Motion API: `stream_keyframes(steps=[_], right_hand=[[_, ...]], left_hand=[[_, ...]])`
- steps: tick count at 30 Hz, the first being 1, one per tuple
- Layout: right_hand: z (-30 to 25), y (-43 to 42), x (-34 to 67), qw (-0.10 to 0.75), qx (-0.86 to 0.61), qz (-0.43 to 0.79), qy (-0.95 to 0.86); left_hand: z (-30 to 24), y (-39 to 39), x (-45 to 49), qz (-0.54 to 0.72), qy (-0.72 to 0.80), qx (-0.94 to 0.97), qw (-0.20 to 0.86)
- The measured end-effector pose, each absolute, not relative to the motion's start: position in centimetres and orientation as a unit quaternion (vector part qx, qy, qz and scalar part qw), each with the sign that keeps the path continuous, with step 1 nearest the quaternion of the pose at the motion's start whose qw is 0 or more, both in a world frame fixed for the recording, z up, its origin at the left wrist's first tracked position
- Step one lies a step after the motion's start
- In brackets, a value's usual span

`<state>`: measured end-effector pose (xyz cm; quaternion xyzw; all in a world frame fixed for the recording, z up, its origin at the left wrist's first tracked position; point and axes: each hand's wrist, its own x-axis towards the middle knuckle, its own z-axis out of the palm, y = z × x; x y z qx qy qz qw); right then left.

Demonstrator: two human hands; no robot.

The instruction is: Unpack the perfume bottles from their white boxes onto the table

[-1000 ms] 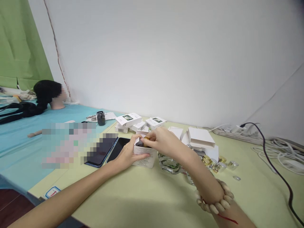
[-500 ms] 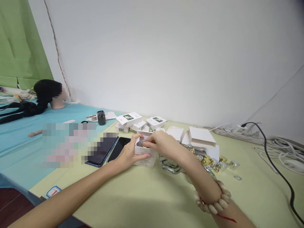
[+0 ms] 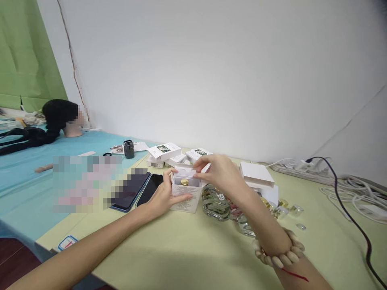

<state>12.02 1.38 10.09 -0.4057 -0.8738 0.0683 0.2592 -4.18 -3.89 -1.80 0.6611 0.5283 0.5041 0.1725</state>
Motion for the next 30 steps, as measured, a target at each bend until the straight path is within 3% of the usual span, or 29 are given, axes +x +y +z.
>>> stream_keyframes(steps=[6, 17, 26, 30], right_hand=[[10.2, 1.2, 12.2, 0.206, -0.418, 0.027, -0.884], [10.5, 1.1, 12.5, 0.169, -0.395, 0.020, -0.903], [10.6, 0.8, 12.4, 0.166, -0.408, 0.041, -0.897], [10.7, 0.9, 12.4, 0.164, -0.406, 0.047, -0.898]], left_hand=[[-1.8, -3.8, -4.1, 0.519, 0.501, 0.669, 0.179], [-3.0, -3.4, -4.6, 0.503, 0.512, 0.692, 0.077], [-1.1, -4.3, -4.6, 0.439, 0.522, 0.705, -0.196], [-0.6, -4.5, -4.6, 0.450, 0.493, 0.701, -0.250]])
